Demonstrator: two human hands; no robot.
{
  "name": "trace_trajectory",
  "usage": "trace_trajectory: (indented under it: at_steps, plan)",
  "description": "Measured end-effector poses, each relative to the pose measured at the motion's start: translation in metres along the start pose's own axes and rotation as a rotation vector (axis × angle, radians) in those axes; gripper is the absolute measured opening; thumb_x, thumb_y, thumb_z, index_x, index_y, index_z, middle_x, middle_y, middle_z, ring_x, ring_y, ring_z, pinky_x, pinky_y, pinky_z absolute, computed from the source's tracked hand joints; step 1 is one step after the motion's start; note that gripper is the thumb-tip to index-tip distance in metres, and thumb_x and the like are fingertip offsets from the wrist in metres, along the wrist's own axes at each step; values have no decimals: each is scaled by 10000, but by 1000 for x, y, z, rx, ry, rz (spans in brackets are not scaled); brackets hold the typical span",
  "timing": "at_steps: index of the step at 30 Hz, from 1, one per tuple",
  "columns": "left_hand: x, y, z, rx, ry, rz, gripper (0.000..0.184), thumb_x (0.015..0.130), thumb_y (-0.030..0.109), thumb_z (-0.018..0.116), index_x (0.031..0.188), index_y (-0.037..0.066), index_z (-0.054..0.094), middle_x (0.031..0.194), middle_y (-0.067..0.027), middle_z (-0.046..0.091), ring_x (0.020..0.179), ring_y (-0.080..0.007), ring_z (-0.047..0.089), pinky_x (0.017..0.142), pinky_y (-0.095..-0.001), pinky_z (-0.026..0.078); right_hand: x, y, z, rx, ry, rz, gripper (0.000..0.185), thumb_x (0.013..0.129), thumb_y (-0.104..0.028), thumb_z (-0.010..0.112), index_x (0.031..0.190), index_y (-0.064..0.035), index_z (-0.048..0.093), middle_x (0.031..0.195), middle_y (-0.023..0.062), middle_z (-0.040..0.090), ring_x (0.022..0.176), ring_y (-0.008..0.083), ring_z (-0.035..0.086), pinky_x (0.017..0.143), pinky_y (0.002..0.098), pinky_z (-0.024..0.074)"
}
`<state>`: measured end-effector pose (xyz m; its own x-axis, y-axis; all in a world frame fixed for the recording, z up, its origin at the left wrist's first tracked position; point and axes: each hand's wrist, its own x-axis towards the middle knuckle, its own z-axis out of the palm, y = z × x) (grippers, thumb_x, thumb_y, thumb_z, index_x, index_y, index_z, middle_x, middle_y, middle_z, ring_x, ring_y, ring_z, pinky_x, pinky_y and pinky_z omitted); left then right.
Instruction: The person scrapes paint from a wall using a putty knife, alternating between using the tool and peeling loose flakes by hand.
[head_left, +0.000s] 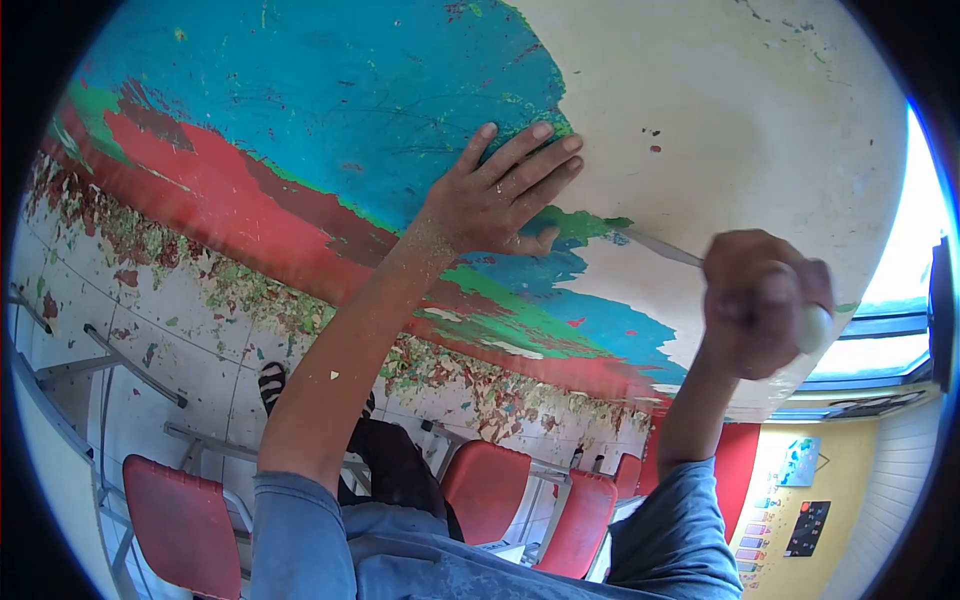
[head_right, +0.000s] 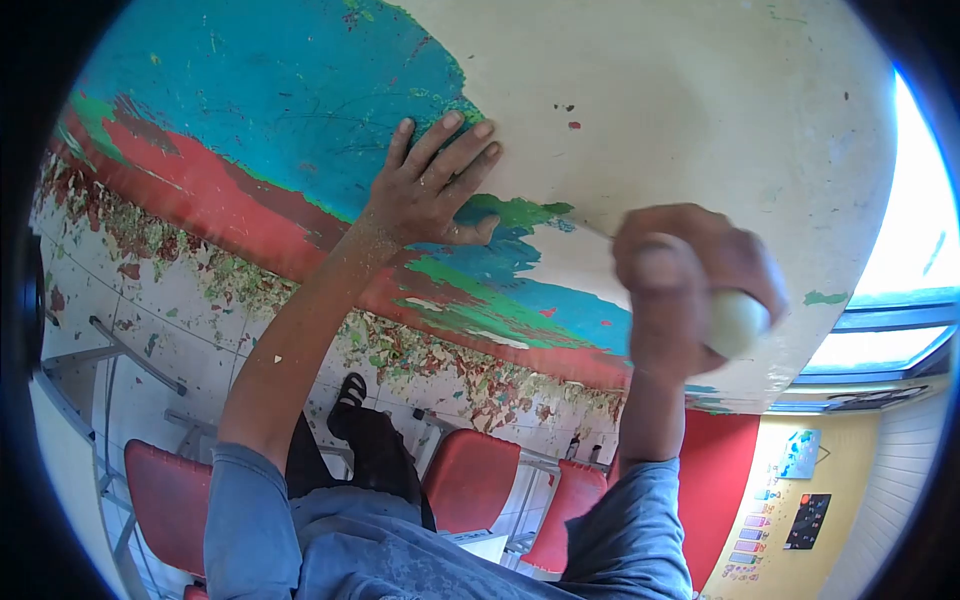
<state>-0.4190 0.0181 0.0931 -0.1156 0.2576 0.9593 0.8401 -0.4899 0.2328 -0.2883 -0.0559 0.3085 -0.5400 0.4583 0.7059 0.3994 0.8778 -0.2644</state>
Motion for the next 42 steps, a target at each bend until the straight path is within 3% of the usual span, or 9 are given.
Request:
trace_trajectory:
  at_steps: [1, 4, 5, 8, 10, 31, 33, 36, 42]
  plan:
    - [2, -2, 1, 3, 4, 6, 598, 664, 466, 527, 1193, 195, 462, 1332, 27, 334, 1244, -172, 281, 1050, -457, 100, -9, 0, 7, -227, 144, -2, 63, 697, -96, 540, 678, -53, 498, 626, 86, 512, 571, 173, 496, 514, 274, 402]
    - [2, -2, 1, -3, 4, 7, 598, 666, 462, 523, 1198, 197, 457, 1334, 27, 331, 1247, -171, 277, 1049, -457, 101, 19, -9, 11, 461, -49, -166, 225, 724, -38, 367, 523, -94, 283, 445, 36, 310, 325, 109, 271, 300, 238, 205]
    - [0, -1, 0, -5, 3, 2, 595, 668, 460, 520, 1198, 196, 457, 1333, 27, 332, 1247, -171, 278, 1049, -456, 100, 5, 7, 9, 138, 189, -138, 232, 734, -44, 365, 525, -95, 279, 450, 34, 311, 329, 106, 273, 303, 236, 204]
    - [4, -3, 2, -3, 16, 12, 590, 672, 457, 514, 1197, 193, 459, 1332, 27, 335, 1247, -172, 279, 1050, -455, 100, 11, 1, 18, 40, 53, -210, 255, 772, -62, 349, 529, -95, 277, 460, 30, 318, 334, 100, 272, 310, 233, 203]
    - [2, -2, 2, 1, 13, 3, 591, 673, 459, 513, 1197, 191, 460, 1331, 28, 336, 1246, -172, 281, 1050, -455, 102, 18, -6, 6, 391, -52, -123, 266, 778, -68, 347, 523, -95, 276, 454, 27, 314, 334, 102, 271, 311, 236, 205]
    - [3, 0, 1, 0, 13, -11, 613, 669, 457, 516, 1220, 200, 436, 1335, 36, 327, 1250, -167, 270, 1048, -452, 116, 19, -13, 7, 428, 20, -52, 232, 796, -109, 346, 567, -121, 309, 454, 19, 299, 326, 94, 250, 309, 238, 208]
    - [3, -1, 1, 0, 9, -12, 613, 669, 459, 515, 1219, 200, 437, 1336, 36, 325, 1251, -167, 268, 1049, -452, 116, 4, 6, -16, 124, -35, -97, 88, 817, -88, 394, 732, -83, 370, 499, 43, 376, 379, 124, 338, 350, 270, 297]
    - [3, 0, 1, -1, 12, -8, 613, 668, 462, 514, 1217, 198, 439, 1336, 35, 325, 1250, -168, 269, 1049, -454, 116, 8, 3, -17, 400, -158, -54, 77, 794, -96, 472, 842, -69, 418, 631, 38, 454, 530, 138, 440, 500, 296, 390]
    - [5, -1, 1, 16, 12, 10, 613, 668, 462, 518, 1216, 198, 443, 1330, 32, 336, 1245, -171, 279, 1049, -454, 112, 8, 3, 5, -174, -5, -314, 242, 798, -108, 371, 568, -106, 294, 465, 29, 324, 376, 104, 290, 346, 230, 242]
